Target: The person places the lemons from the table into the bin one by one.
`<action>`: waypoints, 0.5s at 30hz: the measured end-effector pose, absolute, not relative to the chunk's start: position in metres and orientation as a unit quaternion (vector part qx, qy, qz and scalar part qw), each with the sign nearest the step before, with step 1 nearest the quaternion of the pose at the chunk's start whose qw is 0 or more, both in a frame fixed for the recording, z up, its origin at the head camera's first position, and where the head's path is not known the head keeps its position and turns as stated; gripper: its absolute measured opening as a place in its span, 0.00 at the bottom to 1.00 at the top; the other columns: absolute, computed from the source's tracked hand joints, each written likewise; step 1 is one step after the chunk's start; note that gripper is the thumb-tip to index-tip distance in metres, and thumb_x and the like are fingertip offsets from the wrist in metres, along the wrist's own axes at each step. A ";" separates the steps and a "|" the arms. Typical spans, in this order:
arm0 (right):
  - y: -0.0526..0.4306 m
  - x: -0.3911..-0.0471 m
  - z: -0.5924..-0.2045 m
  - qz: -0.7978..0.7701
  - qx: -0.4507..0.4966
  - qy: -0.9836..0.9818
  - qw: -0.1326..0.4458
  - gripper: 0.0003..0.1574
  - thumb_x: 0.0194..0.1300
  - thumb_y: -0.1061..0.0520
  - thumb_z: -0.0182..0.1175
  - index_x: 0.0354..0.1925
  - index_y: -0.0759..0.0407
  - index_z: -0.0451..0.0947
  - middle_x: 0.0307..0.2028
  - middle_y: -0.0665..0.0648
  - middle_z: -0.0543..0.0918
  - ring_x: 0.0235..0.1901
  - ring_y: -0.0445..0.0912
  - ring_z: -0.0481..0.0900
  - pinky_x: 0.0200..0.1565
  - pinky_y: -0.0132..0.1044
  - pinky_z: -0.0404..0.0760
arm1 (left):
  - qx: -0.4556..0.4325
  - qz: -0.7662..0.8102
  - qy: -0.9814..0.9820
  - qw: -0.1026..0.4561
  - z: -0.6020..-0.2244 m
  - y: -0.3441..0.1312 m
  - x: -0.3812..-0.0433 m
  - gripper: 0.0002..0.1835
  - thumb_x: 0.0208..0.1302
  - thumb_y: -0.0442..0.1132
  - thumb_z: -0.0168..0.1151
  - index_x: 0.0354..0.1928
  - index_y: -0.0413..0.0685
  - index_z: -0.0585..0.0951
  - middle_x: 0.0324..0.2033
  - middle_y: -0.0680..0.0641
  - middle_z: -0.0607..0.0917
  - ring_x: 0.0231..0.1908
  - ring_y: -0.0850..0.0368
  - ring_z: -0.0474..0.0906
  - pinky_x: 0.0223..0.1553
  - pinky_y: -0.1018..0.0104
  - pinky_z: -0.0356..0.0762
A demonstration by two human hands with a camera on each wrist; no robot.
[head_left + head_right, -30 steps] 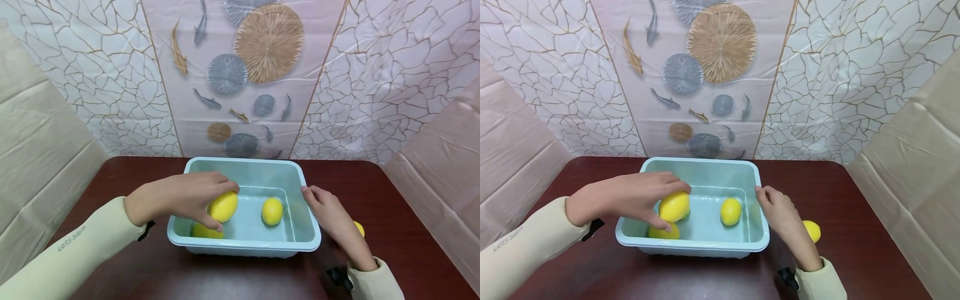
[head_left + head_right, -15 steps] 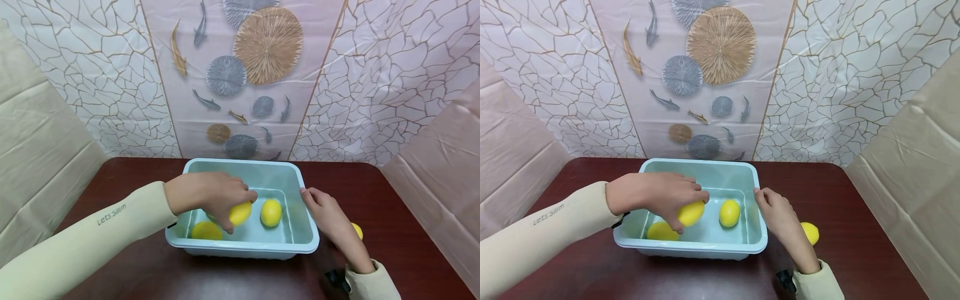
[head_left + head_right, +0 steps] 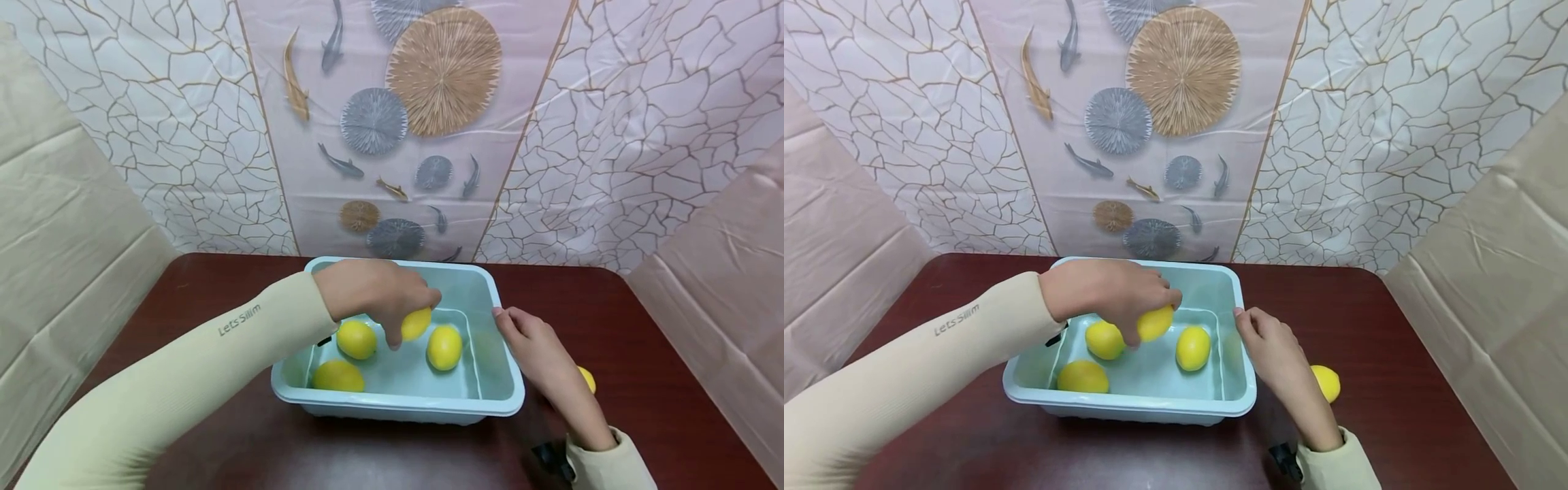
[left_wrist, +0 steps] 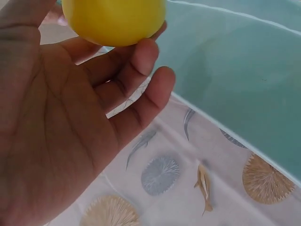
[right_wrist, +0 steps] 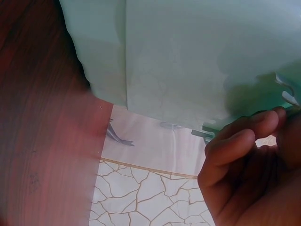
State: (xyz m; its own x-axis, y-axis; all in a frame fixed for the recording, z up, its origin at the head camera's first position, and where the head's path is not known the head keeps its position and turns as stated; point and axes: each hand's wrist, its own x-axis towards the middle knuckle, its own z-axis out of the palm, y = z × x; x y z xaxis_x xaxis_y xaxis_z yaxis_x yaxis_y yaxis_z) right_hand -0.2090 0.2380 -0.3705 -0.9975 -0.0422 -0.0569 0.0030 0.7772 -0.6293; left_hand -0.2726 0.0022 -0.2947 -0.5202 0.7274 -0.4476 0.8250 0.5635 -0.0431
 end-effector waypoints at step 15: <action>0.238 -0.209 -0.372 -0.338 -0.004 0.941 0.036 0.31 0.78 0.38 0.43 0.49 0.61 0.78 0.36 0.57 0.82 0.35 0.47 0.78 0.37 0.37 0.79 | 0.403 -0.174 0.863 0.249 -0.313 0.018 -0.285 0.30 0.52 0.50 0.76 0.55 0.53 0.73 0.37 0.56 0.80 0.36 0.59 0.75 0.39 0.64 0.76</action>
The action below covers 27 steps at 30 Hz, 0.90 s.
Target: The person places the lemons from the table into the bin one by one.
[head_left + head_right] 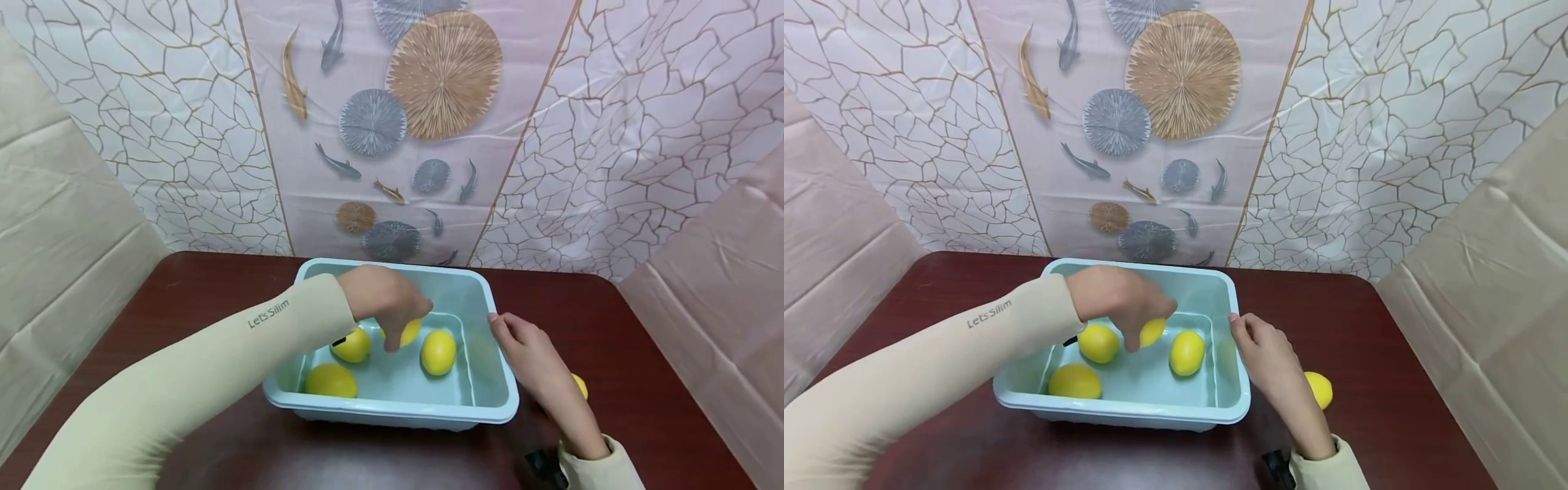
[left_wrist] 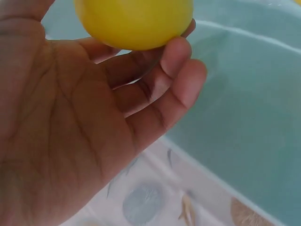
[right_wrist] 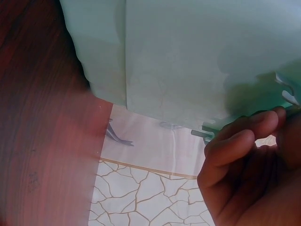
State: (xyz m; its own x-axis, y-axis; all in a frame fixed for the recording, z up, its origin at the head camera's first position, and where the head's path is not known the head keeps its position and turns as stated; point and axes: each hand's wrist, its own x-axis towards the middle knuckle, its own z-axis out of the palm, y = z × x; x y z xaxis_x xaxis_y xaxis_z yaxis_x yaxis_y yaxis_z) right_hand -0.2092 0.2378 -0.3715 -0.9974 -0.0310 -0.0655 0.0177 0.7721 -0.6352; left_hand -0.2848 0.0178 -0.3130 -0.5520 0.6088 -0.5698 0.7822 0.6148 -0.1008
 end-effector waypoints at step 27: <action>0.238 -0.210 -0.372 -0.335 -0.008 0.942 0.035 0.32 0.78 0.38 0.43 0.51 0.63 0.78 0.39 0.59 0.83 0.35 0.47 0.78 0.37 0.39 0.81 | 0.359 -0.157 0.871 0.296 -0.361 0.025 -0.287 0.33 0.50 0.43 0.79 0.54 0.61 0.69 0.39 0.55 0.79 0.39 0.54 0.75 0.40 0.58 0.77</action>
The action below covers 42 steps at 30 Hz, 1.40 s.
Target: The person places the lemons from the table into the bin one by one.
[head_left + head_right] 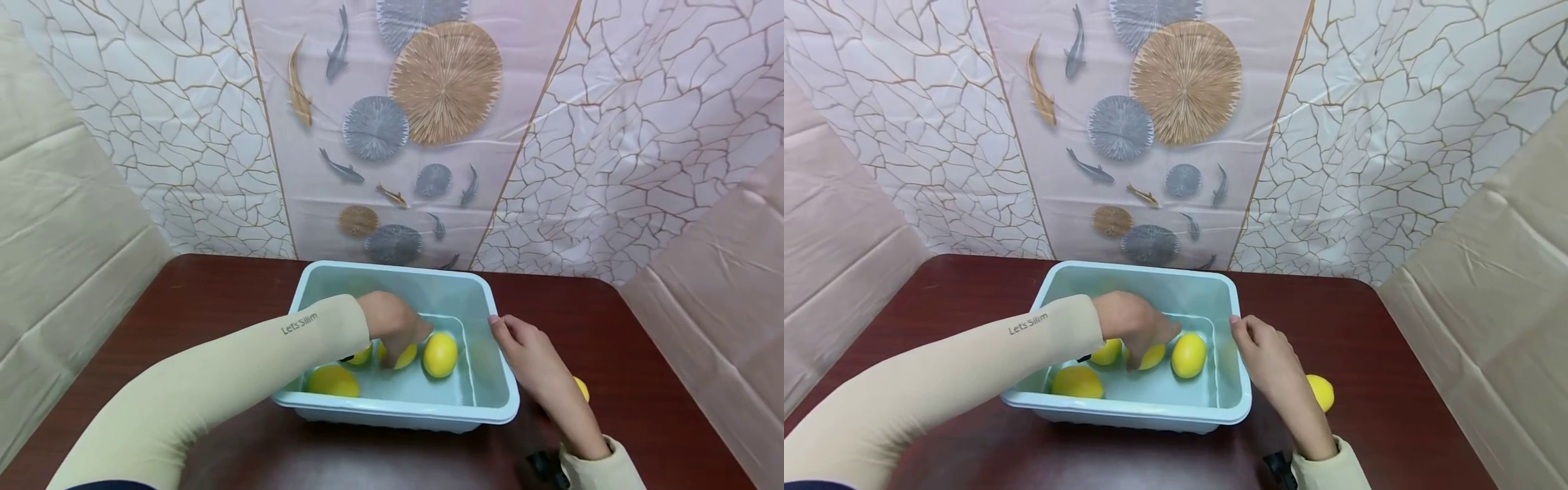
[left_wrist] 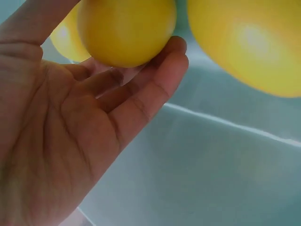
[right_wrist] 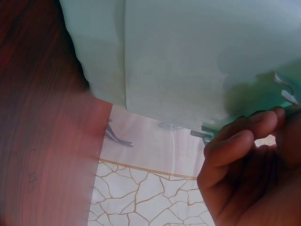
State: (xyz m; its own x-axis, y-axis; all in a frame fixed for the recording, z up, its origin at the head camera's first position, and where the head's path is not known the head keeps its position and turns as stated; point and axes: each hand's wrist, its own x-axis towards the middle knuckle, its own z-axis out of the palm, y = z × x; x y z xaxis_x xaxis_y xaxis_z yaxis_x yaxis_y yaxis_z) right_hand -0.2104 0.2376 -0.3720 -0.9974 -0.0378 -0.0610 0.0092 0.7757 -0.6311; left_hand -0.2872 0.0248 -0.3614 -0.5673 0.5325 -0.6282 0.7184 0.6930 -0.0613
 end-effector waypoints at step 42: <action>0.236 -0.210 -0.369 -0.320 -0.016 0.947 0.031 0.31 0.78 0.38 0.43 0.50 0.62 0.78 0.37 0.58 0.82 0.35 0.48 0.78 0.37 0.37 0.79 | 0.405 -0.017 0.882 0.241 -0.275 -0.038 -0.255 0.35 0.67 0.58 0.61 0.72 0.59 0.64 0.66 0.53 0.71 0.63 0.60 0.69 0.62 0.58 0.69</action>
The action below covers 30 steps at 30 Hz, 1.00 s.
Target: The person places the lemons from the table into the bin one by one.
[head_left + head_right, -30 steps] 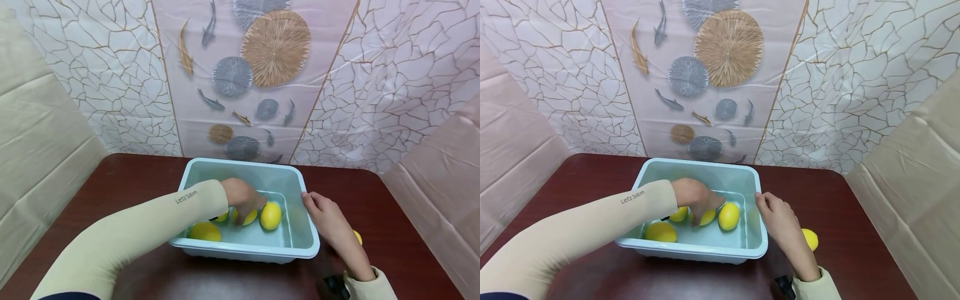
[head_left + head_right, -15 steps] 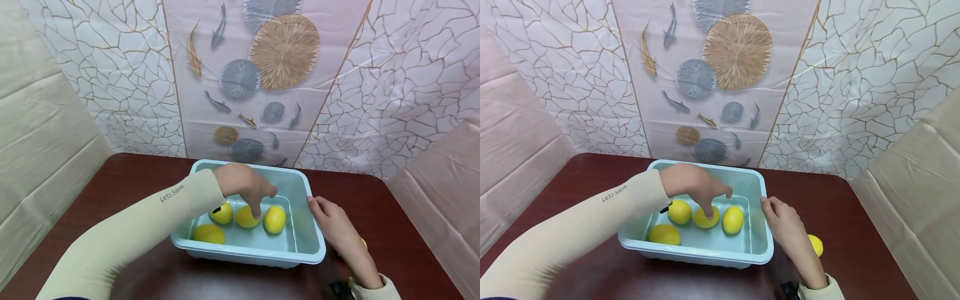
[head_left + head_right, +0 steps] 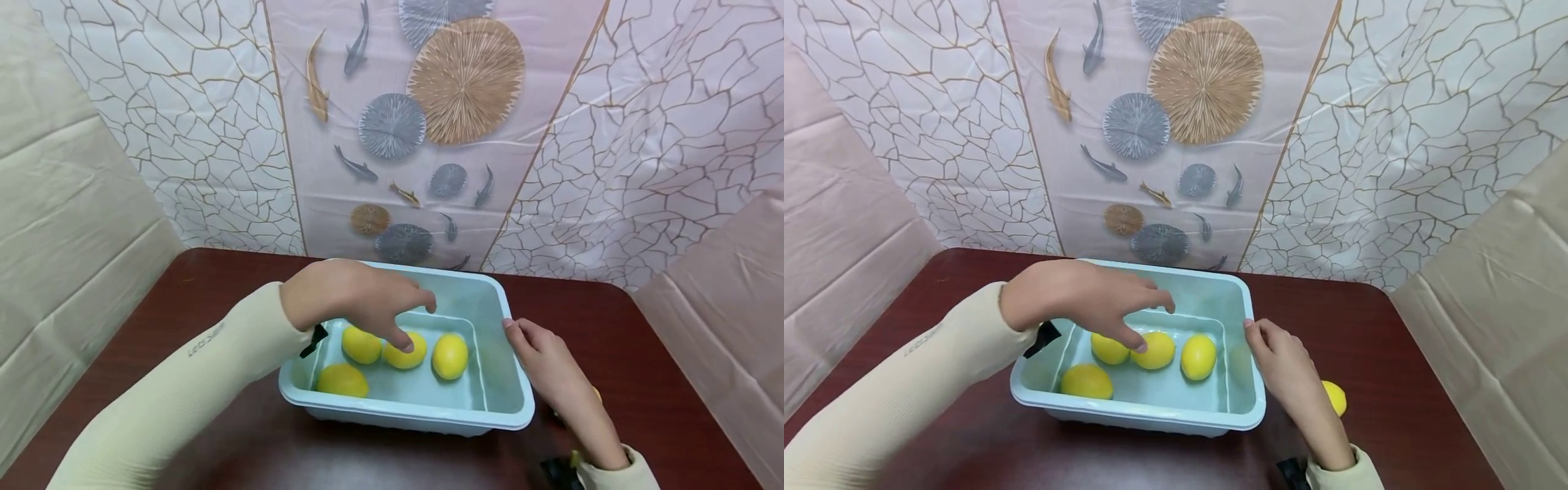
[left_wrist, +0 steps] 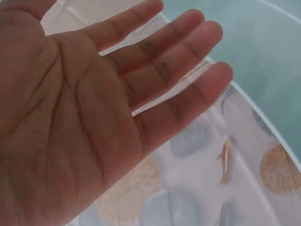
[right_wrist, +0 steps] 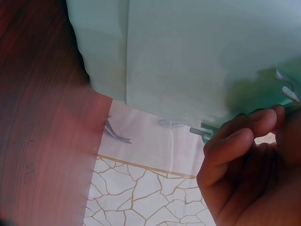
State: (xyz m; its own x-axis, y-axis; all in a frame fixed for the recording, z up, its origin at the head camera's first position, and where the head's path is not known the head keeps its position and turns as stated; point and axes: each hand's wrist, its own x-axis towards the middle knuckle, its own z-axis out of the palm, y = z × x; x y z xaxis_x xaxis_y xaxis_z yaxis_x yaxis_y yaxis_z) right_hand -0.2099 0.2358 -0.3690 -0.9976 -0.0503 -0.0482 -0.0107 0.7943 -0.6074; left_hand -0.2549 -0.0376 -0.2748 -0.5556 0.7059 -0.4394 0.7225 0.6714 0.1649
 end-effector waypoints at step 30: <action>0.242 -0.210 -0.371 -0.322 -0.022 0.946 0.027 0.29 0.78 0.39 0.44 0.48 0.61 0.79 0.35 0.56 0.81 0.36 0.48 0.76 0.37 0.39 0.76 | 0.216 0.357 0.905 -0.087 -0.346 -0.157 -0.244 0.30 0.70 0.52 0.60 0.70 0.53 0.66 0.63 0.47 0.72 0.62 0.48 0.71 0.60 0.45 0.71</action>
